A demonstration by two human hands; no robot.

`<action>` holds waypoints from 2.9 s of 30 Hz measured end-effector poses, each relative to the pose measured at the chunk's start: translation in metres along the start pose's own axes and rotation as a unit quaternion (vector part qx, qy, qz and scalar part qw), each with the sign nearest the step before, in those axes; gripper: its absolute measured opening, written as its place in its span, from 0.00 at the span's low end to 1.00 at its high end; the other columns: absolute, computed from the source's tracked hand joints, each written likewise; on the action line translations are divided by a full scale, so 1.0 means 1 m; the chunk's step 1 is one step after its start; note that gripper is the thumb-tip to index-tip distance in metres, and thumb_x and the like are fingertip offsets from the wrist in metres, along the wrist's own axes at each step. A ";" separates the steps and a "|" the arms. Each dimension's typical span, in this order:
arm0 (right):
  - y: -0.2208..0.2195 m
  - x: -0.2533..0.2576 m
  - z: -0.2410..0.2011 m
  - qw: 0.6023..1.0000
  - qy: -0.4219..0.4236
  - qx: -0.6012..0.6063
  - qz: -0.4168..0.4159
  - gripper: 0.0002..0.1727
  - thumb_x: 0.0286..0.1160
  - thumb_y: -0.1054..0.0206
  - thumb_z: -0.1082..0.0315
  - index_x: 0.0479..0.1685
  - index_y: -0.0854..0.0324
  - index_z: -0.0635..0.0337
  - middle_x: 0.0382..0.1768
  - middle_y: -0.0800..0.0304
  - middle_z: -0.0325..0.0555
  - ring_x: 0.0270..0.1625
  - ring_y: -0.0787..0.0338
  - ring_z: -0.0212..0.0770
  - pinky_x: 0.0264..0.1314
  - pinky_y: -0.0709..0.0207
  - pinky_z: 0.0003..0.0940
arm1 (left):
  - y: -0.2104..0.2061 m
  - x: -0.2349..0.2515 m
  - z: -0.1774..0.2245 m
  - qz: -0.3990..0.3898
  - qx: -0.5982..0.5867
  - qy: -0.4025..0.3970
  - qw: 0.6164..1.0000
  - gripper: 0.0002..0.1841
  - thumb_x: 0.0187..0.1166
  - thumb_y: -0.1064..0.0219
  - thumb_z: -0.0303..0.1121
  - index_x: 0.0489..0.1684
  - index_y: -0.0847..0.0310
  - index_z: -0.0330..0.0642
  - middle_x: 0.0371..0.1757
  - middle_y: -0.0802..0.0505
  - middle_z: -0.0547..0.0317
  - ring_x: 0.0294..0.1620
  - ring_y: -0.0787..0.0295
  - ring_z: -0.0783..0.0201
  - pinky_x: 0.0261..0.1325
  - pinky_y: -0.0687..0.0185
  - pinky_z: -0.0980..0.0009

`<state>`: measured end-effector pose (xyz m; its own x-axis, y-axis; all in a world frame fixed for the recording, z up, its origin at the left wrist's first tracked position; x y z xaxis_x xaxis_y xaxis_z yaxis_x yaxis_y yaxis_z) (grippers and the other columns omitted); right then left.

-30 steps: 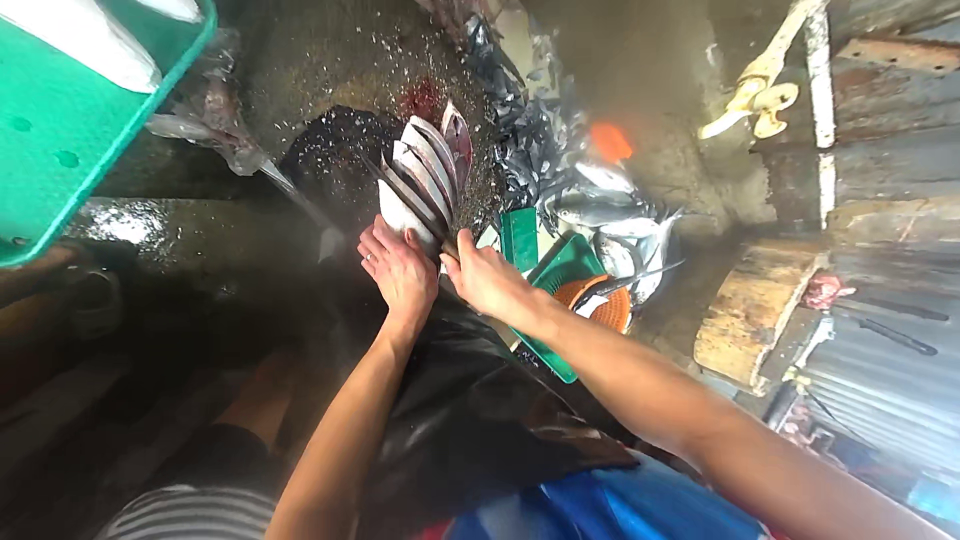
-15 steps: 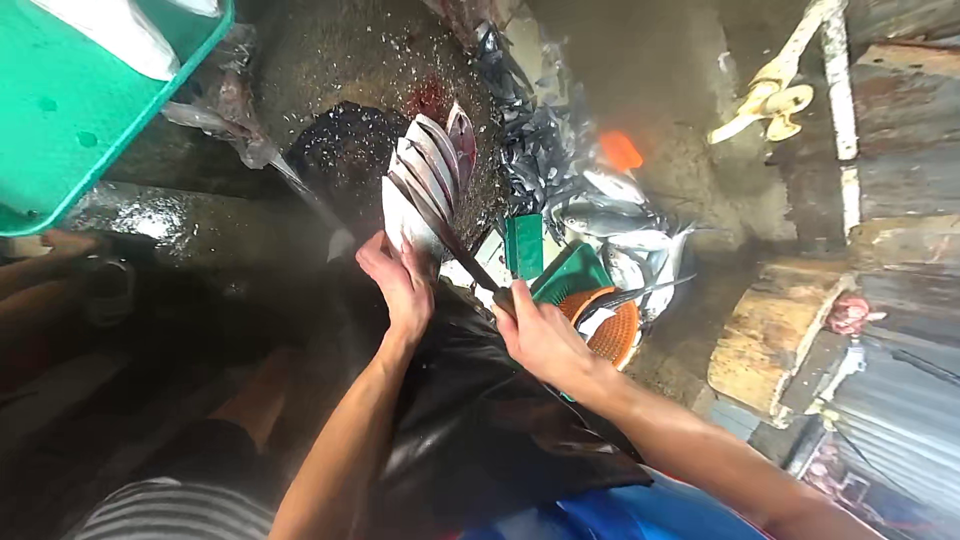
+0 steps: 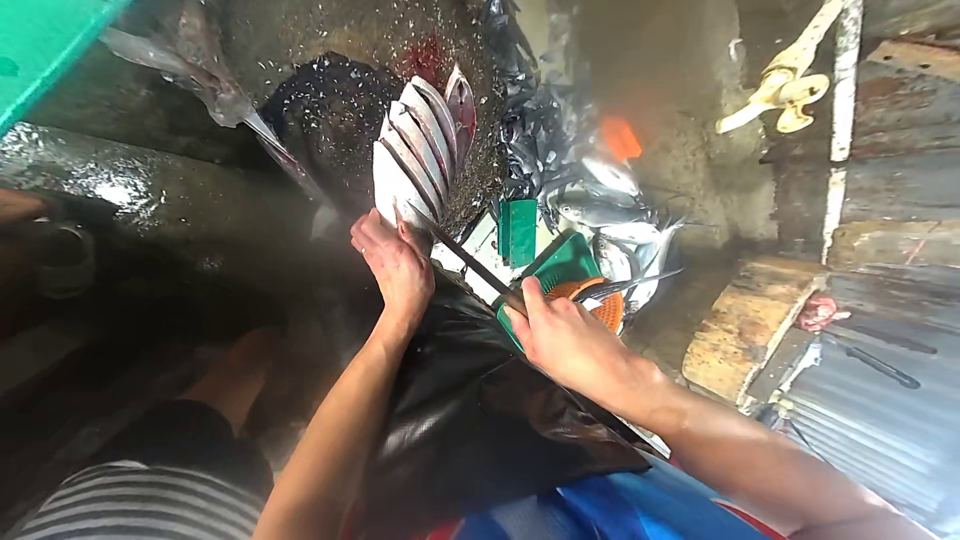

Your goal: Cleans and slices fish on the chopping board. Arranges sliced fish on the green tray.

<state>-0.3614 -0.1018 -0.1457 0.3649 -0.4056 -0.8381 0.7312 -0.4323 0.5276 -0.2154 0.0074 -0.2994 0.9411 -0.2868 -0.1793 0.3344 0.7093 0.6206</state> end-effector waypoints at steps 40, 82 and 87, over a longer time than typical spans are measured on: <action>-0.044 0.051 0.022 0.912 0.117 0.267 0.289 0.30 0.89 0.50 0.45 0.67 0.24 0.65 0.31 0.08 0.51 0.35 0.05 0.51 0.41 0.11 0.51 | 0.019 -0.018 -0.009 -0.005 -0.006 -0.027 1.000 0.58 0.51 0.14 0.49 0.87 0.46 0.41 0.88 0.41 0.30 0.82 0.32 0.35 0.69 0.17 0.45; -0.013 0.169 0.028 0.863 -0.167 0.242 0.411 0.35 0.86 0.49 0.50 0.67 0.24 0.81 0.43 0.08 0.77 0.44 0.06 0.75 0.48 0.16 0.72 | 0.316 0.687 0.025 -0.141 0.138 0.126 0.972 0.36 0.71 0.25 0.54 0.68 0.22 0.31 0.58 0.09 0.35 0.51 0.06 0.45 0.56 0.10 0.44; -0.031 0.180 0.036 0.861 -0.145 0.246 0.421 0.36 0.88 0.51 0.46 0.67 0.22 0.77 0.44 0.07 0.73 0.45 0.05 0.71 0.49 0.15 0.70 | 0.340 0.639 0.014 0.012 0.135 0.041 0.990 0.45 0.78 0.35 0.62 0.86 0.42 0.36 0.62 0.11 0.31 0.61 0.10 0.36 0.61 0.16 0.34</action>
<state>-0.3389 -0.1901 -0.3084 0.4353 -0.8951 -0.0969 -0.0809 -0.1460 0.9860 0.4993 0.0560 -0.1921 0.9531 -0.2106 -0.2171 0.2969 0.5142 0.8046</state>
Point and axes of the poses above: each hand's wrist, its own x-axis towards the middle knuckle, its own y-axis out of the back of the hand, z = x × y, the point moved 8 cm from there along x, towards the middle knuckle
